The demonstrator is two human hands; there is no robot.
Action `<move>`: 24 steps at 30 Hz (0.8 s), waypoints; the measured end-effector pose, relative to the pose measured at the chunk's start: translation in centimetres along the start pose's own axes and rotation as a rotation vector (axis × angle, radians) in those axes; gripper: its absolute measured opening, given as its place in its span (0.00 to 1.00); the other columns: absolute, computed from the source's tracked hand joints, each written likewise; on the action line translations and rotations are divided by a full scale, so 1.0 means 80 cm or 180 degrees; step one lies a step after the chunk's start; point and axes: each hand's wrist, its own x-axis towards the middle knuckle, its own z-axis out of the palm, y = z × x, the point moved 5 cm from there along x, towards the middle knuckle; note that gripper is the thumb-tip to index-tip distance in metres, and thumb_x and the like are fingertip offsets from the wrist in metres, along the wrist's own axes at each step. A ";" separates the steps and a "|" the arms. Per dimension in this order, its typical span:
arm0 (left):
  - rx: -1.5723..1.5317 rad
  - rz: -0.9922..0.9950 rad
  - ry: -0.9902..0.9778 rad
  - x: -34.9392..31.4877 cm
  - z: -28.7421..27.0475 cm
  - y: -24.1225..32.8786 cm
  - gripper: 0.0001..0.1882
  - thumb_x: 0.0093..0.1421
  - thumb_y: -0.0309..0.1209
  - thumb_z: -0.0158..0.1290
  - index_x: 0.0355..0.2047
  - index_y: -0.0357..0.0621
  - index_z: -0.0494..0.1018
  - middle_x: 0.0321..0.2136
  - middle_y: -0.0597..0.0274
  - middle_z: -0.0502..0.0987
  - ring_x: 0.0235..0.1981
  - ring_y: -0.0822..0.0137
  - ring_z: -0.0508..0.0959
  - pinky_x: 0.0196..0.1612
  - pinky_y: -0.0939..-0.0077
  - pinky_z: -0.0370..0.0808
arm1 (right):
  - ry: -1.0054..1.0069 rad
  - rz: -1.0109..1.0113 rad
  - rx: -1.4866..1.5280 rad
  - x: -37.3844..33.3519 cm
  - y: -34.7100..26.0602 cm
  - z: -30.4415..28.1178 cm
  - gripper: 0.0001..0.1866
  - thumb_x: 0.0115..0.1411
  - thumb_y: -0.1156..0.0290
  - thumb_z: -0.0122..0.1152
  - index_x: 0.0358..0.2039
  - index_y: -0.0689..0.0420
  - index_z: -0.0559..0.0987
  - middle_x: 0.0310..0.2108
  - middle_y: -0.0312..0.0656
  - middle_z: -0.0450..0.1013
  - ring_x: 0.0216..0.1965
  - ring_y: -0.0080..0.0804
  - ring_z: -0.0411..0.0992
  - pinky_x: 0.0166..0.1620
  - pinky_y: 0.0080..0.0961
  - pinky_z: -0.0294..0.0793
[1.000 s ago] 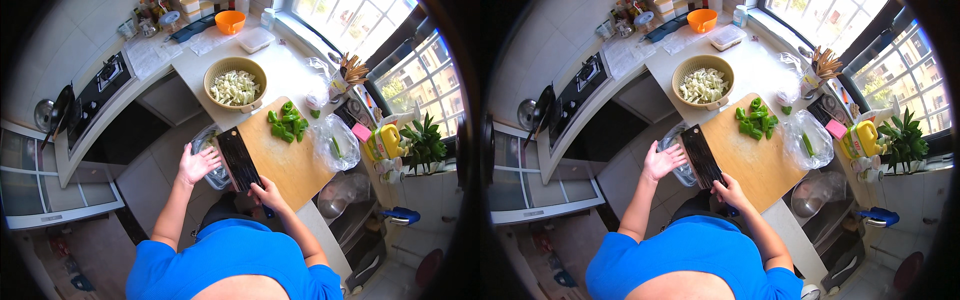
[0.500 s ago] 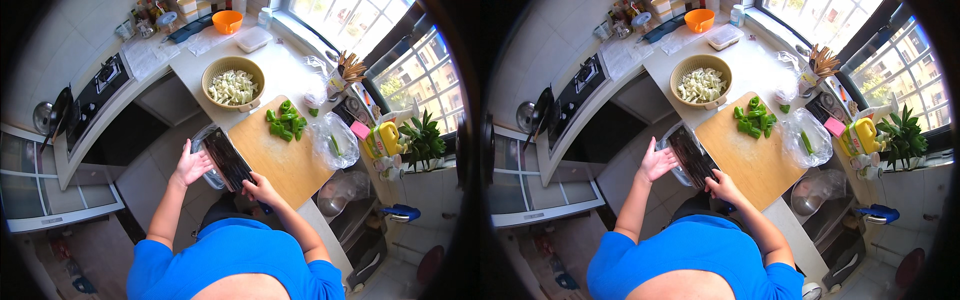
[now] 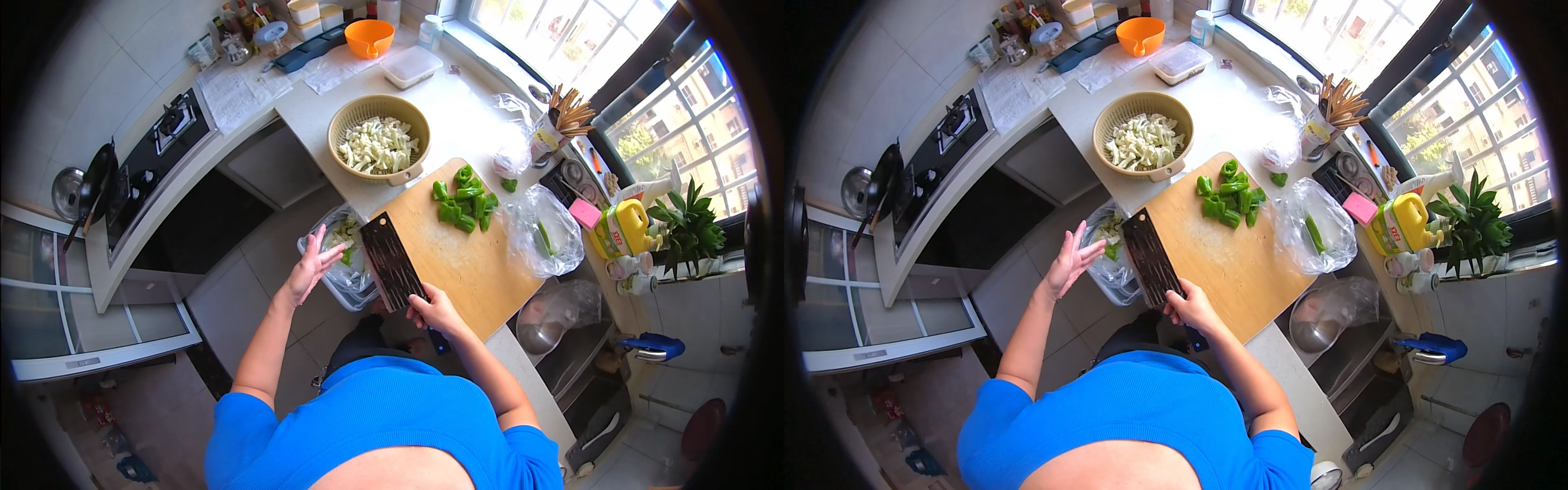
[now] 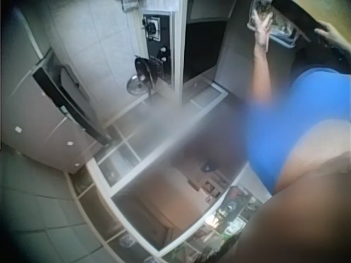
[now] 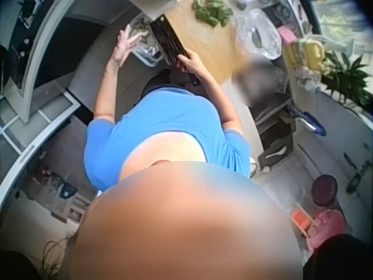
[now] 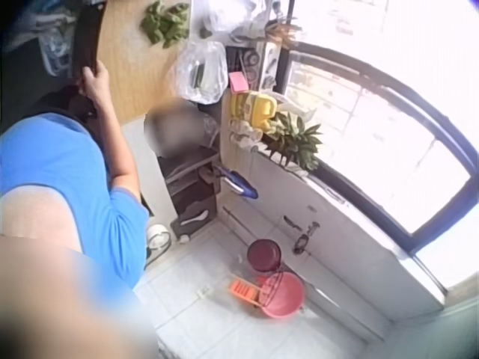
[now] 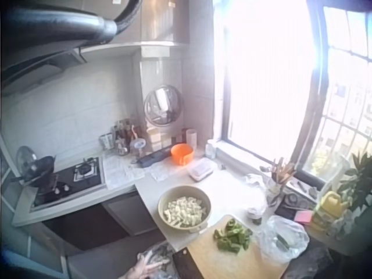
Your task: The person chops cauliflower and green bell peppers on a wooden cutting board, placing the pieces into a colander and a plastic bag. They wash the cauliflower under running water. The person then unwraps a piece of pork belly and slices it into thin strips on the cutting board.
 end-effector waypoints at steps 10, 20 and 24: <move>-0.0801 0.1037 0.0565 0.002 -0.014 0.014 0.39 0.63 0.59 0.35 0.67 0.60 0.33 0.67 0.47 0.36 0.66 0.50 0.49 0.61 0.49 0.54 | -0.0059 0.0174 0.0168 -0.004 0.002 0.009 0.07 0.64 0.68 0.49 0.37 0.58 0.69 0.20 0.36 0.71 0.15 0.18 0.66 0.18 0.16 0.64; 0.0239 0.1674 0.0829 0.004 -0.014 0.012 0.29 0.62 0.26 0.48 0.63 0.48 0.54 0.65 0.53 0.46 0.63 0.50 0.55 0.61 0.55 0.59 | -0.0104 0.0111 0.0005 -0.011 -0.007 0.012 0.07 0.63 0.67 0.49 0.37 0.58 0.68 0.19 0.36 0.71 0.15 0.18 0.66 0.18 0.16 0.64; 0.4057 0.2360 0.0990 -0.013 0.015 0.027 0.35 0.47 0.13 0.45 0.57 0.54 0.65 0.63 0.48 0.52 0.64 0.44 0.52 0.64 0.52 0.51 | -0.0130 0.0208 0.0210 -0.017 -0.009 0.003 0.07 0.63 0.68 0.49 0.37 0.58 0.69 0.19 0.36 0.71 0.15 0.18 0.66 0.18 0.16 0.65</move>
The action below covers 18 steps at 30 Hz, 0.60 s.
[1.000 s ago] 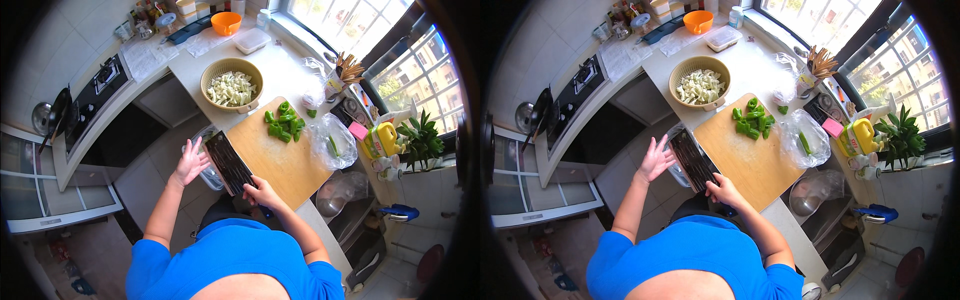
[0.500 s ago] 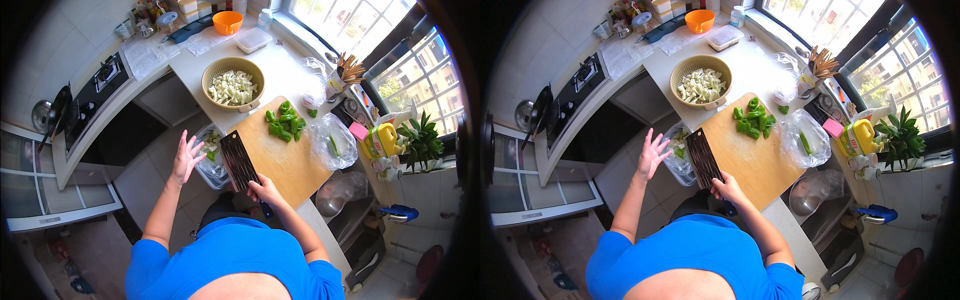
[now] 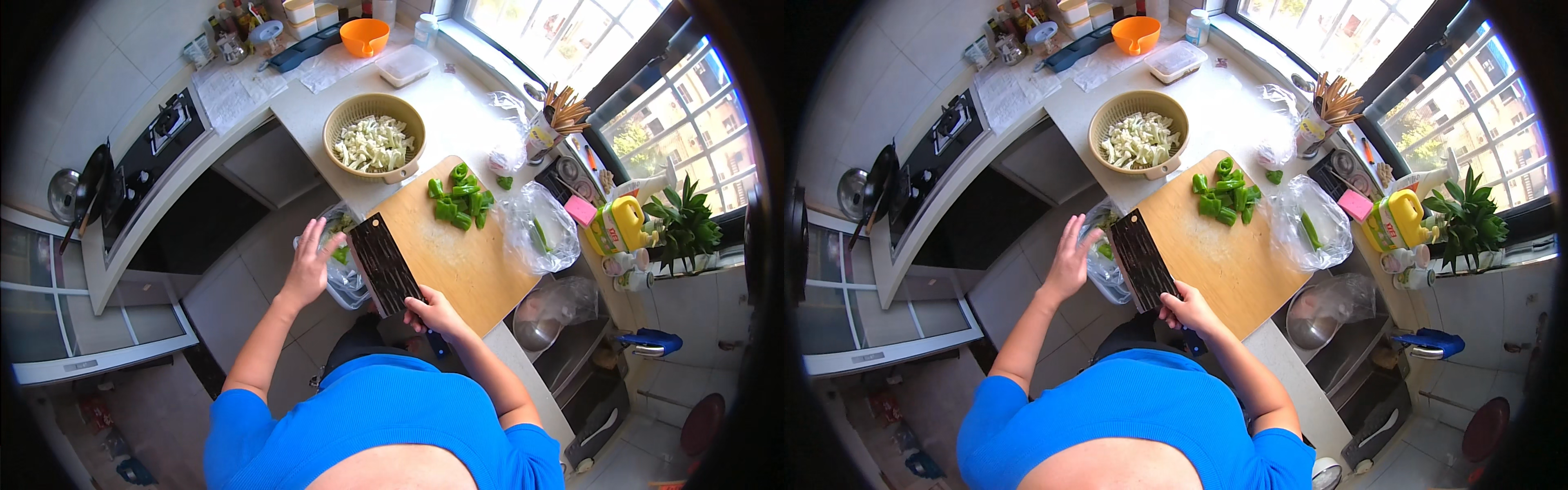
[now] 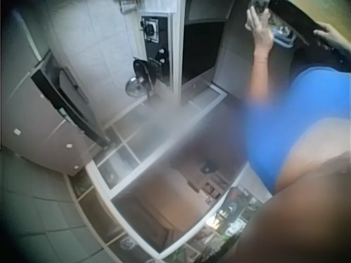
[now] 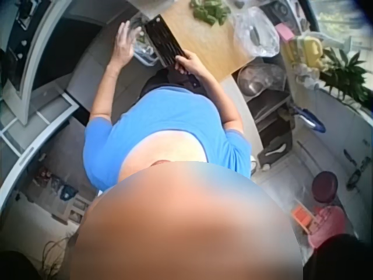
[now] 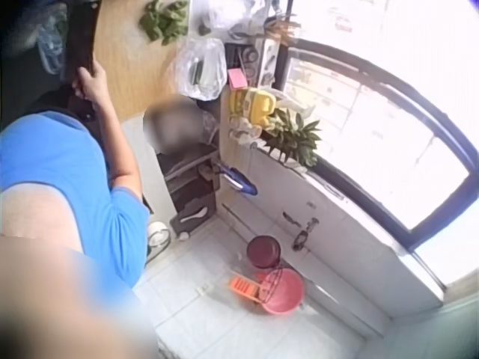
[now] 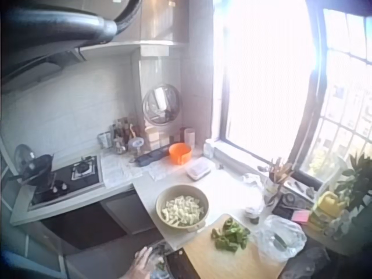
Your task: The person chops cauliflower and green bell peppers on a wooden cutting board, placing the pieces into a colander and a plastic bag. They wash the cauliflower under running water. The person then unwraps a piece of pork belly and slices it into thin strips on the cutting board.
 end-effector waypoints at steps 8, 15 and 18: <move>0.0514 -0.0596 -0.0037 -0.006 0.011 -0.037 0.26 0.51 0.16 0.41 0.53 0.38 0.67 0.61 0.45 0.56 0.63 0.47 0.53 0.63 0.55 0.53 | 0.0315 -0.0991 -0.1203 -0.030 -0.022 -0.002 0.10 0.60 0.71 0.52 0.41 0.57 0.70 0.21 0.42 0.72 0.18 0.30 0.70 0.21 0.25 0.69; 0.0724 0.0505 -0.0491 0.024 -0.051 0.004 0.37 0.44 0.11 0.43 0.56 0.53 0.65 0.60 0.48 0.57 0.64 0.47 0.53 0.64 0.53 0.52 | 0.1104 -0.2601 -0.4846 -0.063 -0.073 0.002 0.21 0.50 0.71 0.54 0.47 0.50 0.72 0.28 0.43 0.68 0.27 0.39 0.72 0.28 0.34 0.72; 0.1115 0.1229 -0.0976 0.019 -0.036 0.016 0.40 0.48 0.15 0.47 0.59 0.71 0.61 0.63 0.53 0.52 0.65 0.49 0.50 0.65 0.48 0.49 | 0.0896 -0.2768 -0.5430 -0.060 -0.082 0.007 0.21 0.52 0.70 0.51 0.49 0.49 0.71 0.30 0.43 0.68 0.28 0.37 0.72 0.30 0.32 0.72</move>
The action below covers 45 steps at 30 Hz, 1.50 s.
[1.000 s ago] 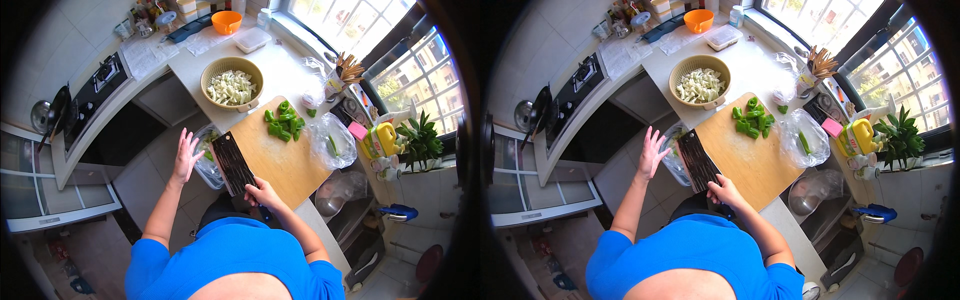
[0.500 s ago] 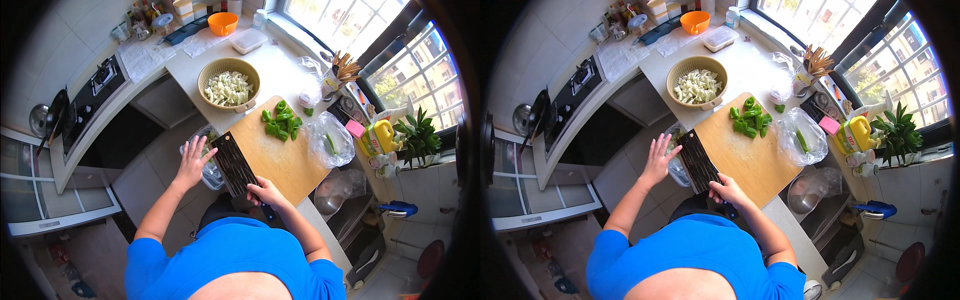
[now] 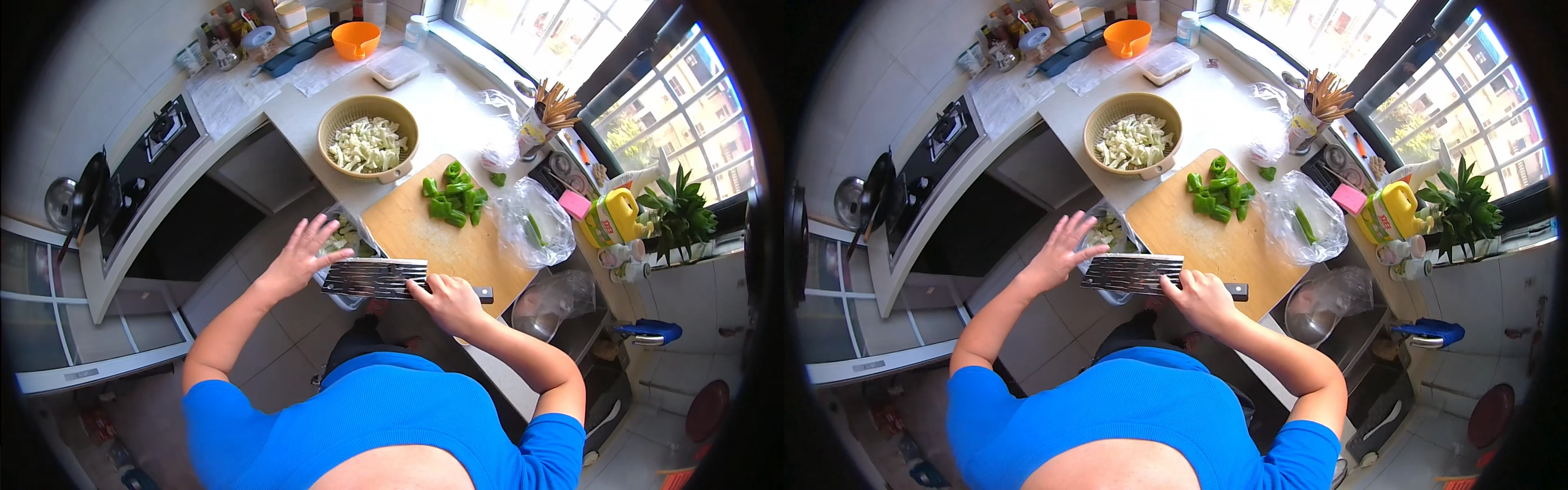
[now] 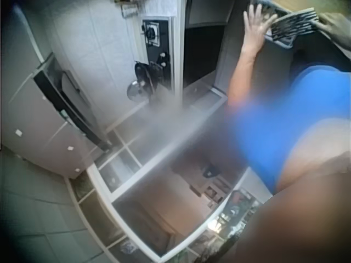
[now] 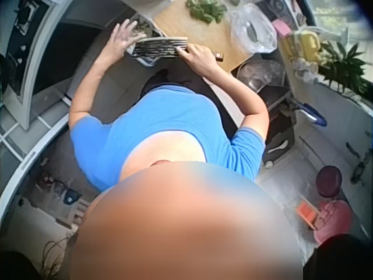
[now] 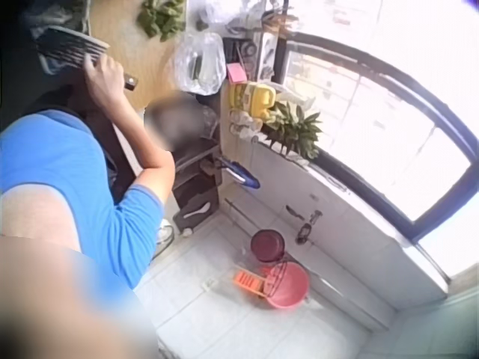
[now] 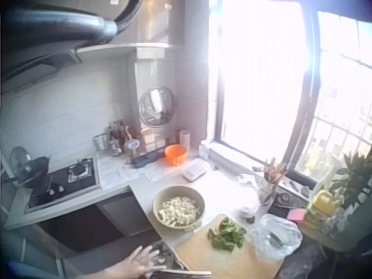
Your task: The person chops cauliflower and green bell peppers on a wooden cutting board, placing the pieces into a colander and a plastic bag. They wash the cauliflower under running water. The person then unwraps a piece of pork belly and slices it into thin strips on the cutting board.
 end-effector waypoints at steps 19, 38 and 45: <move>-0.0748 -0.0256 -0.0243 0.027 0.112 -0.037 0.17 0.48 0.27 0.55 0.41 0.45 0.71 0.48 0.52 0.70 0.53 0.50 0.68 0.52 0.59 0.68 | 0.0491 0.1517 0.0330 -0.084 0.064 0.017 0.16 0.49 0.72 0.57 0.42 0.49 0.74 0.25 0.42 0.68 0.27 0.39 0.72 0.28 0.33 0.72; -0.2795 -0.0292 -0.0425 0.183 0.025 0.091 0.08 0.55 0.20 0.49 0.35 0.36 0.75 0.30 0.52 0.77 0.31 0.62 0.79 0.36 0.74 0.75 | 0.1522 0.3048 0.1236 -0.189 0.072 0.089 0.13 0.50 0.72 0.59 0.38 0.56 0.77 0.40 0.49 0.69 0.45 0.46 0.68 0.49 0.37 0.68; -0.3796 0.0383 -0.1788 0.260 0.068 0.305 0.08 0.60 0.23 0.50 0.38 0.34 0.74 0.36 0.57 0.78 0.40 0.70 0.78 0.44 0.76 0.74 | 0.2817 0.4787 0.1792 -0.514 0.114 0.100 0.11 0.52 0.76 0.59 0.37 0.62 0.78 0.32 0.43 0.75 0.31 0.28 0.74 0.36 0.22 0.74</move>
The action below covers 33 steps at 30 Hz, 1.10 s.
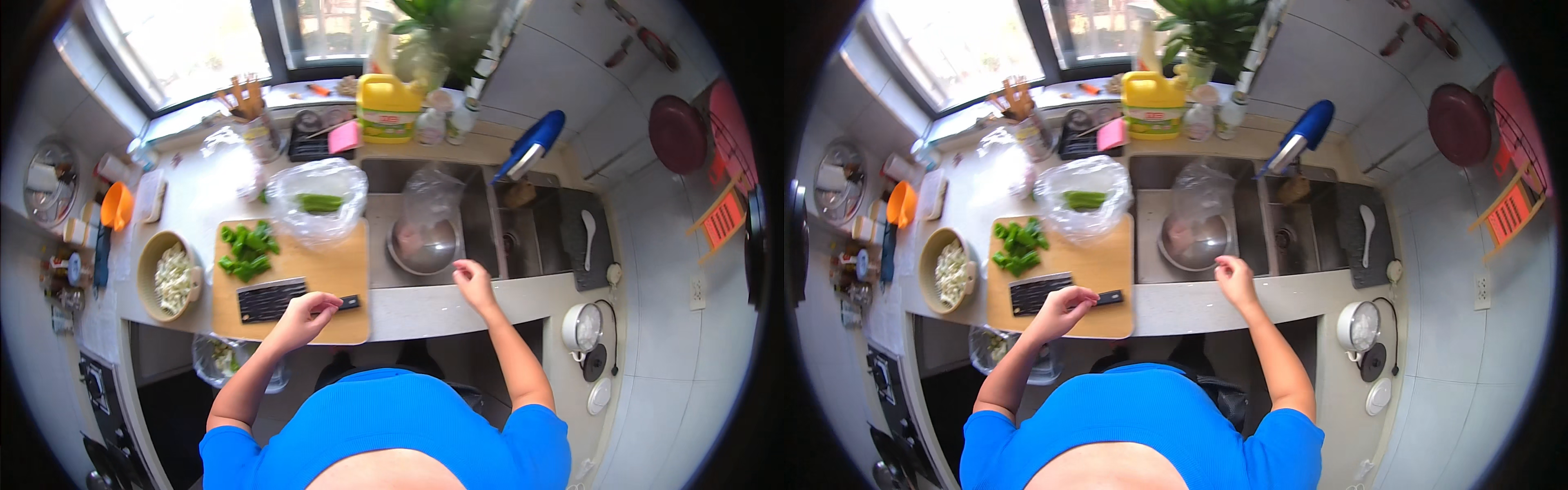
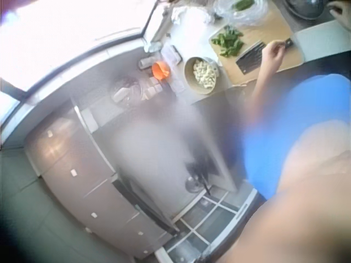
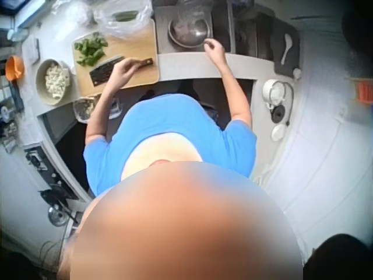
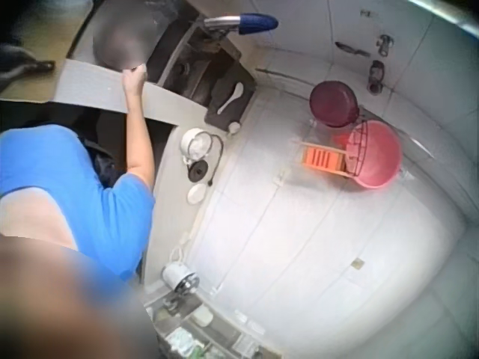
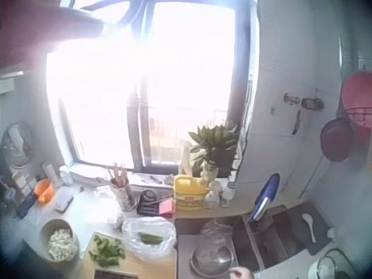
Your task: The person chops cauliflower and green bell peppers on a wooden cutting board, placing the pieces into a colander and a plastic bag. They wash the cauliflower under running water. The person then unwraps a piece of pork belly and slices it into thin strips on the cutting board.
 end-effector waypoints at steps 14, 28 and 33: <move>-0.3575 -0.2165 0.0236 0.315 0.298 -0.057 0.10 0.63 0.27 0.46 0.43 0.37 0.68 0.38 0.53 0.74 0.43 0.58 0.75 0.46 0.70 0.74 | 0.1125 0.0559 0.0495 0.278 0.208 -0.225 0.21 0.58 0.63 0.57 0.48 0.63 0.71 0.42 0.50 0.73 0.44 0.39 0.72 0.45 0.30 0.70; -0.5544 -0.2593 0.0657 0.510 0.363 -0.084 0.14 0.62 0.32 0.40 0.43 0.33 0.64 0.36 0.50 0.73 0.36 0.59 0.77 0.42 0.63 0.77 | 0.0051 0.1117 0.1149 0.444 0.298 -0.232 0.14 0.57 0.65 0.57 0.43 0.55 0.74 0.34 0.40 0.74 0.31 0.27 0.73 0.29 0.25 0.73; -0.5072 -0.2317 0.1043 0.500 0.350 -0.139 0.08 0.61 0.29 0.40 0.32 0.39 0.67 0.27 0.54 0.74 0.29 0.57 0.77 0.38 0.59 0.78 | 0.0557 0.1071 0.2641 0.309 0.226 -0.186 0.06 0.62 0.66 0.52 0.34 0.54 0.72 0.25 0.35 0.70 0.25 0.24 0.70 0.26 0.19 0.74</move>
